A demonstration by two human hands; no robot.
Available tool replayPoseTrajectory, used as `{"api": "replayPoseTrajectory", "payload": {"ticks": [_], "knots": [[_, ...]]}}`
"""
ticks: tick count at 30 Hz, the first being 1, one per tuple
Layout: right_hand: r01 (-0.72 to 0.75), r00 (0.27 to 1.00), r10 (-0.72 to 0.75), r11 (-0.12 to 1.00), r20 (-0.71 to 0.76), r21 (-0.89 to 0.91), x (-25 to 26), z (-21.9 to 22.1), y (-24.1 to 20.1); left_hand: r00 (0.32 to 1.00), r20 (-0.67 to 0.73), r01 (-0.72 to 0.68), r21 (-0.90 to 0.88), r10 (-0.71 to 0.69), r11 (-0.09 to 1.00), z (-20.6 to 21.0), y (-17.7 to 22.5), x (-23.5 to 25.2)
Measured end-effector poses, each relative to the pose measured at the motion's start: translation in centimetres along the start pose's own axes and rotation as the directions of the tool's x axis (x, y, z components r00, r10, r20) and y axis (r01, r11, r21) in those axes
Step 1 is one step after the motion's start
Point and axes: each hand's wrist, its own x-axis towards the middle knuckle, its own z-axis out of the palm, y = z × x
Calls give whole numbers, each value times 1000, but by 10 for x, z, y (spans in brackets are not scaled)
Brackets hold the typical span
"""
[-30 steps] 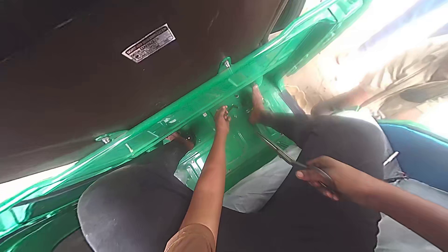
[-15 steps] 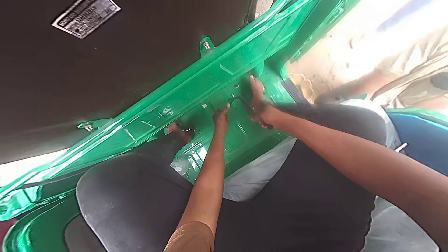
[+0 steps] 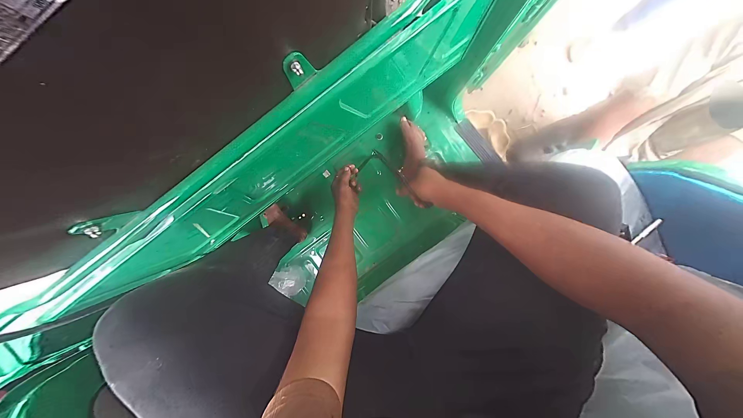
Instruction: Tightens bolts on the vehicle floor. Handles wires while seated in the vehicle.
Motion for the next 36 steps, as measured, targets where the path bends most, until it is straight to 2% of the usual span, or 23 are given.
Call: {"api": "replayPoseTrajectory", "payload": {"ticks": [7, 13, 17, 20, 22, 25, 27, 33, 36], "knots": [[-12, 1000, 12, 999, 1, -31, -1, -2, 0, 996, 28, -83, -26, 83, 996, -2, 4, 0], [-31, 999, 31, 999, 13, -26, 1, 2, 3, 997, 55, -65, 113, 59, 991, -3, 0, 1], [-25, 1000, 26, 998, 18, -61, -1, -4, 5, 996, 42, -79, 139, 74, 987, 18, 12, 0], [-31, 999, 32, 996, 15, -84, -3, -3, 4, 990, -23, -134, 127, 138, 983, 38, 13, -5], [-23, 1000, 24, 997, 4, -67, -1, -2, 7, 979, -6, -200, 141, 203, 970, 45, 9, -8], [-34, 999, 34, 997, 0, -74, 0, -2, 8, 923, 119, -385, 279, 366, 880, 30, 5, 2], [-35, 999, 36, 996, 9, -87, -1, -2, 7, 892, 174, -451, 328, 417, 830, 16, 6, 8], [-35, 999, 36, 998, 29, -58, -5, -3, 5, 914, 166, -405, 321, 370, 856, -2, 7, 5], [-50, 998, 52, 996, 28, -74, -3, -1, 5, 902, 175, -425, 520, 394, 741, -10, 8, 4]]}}
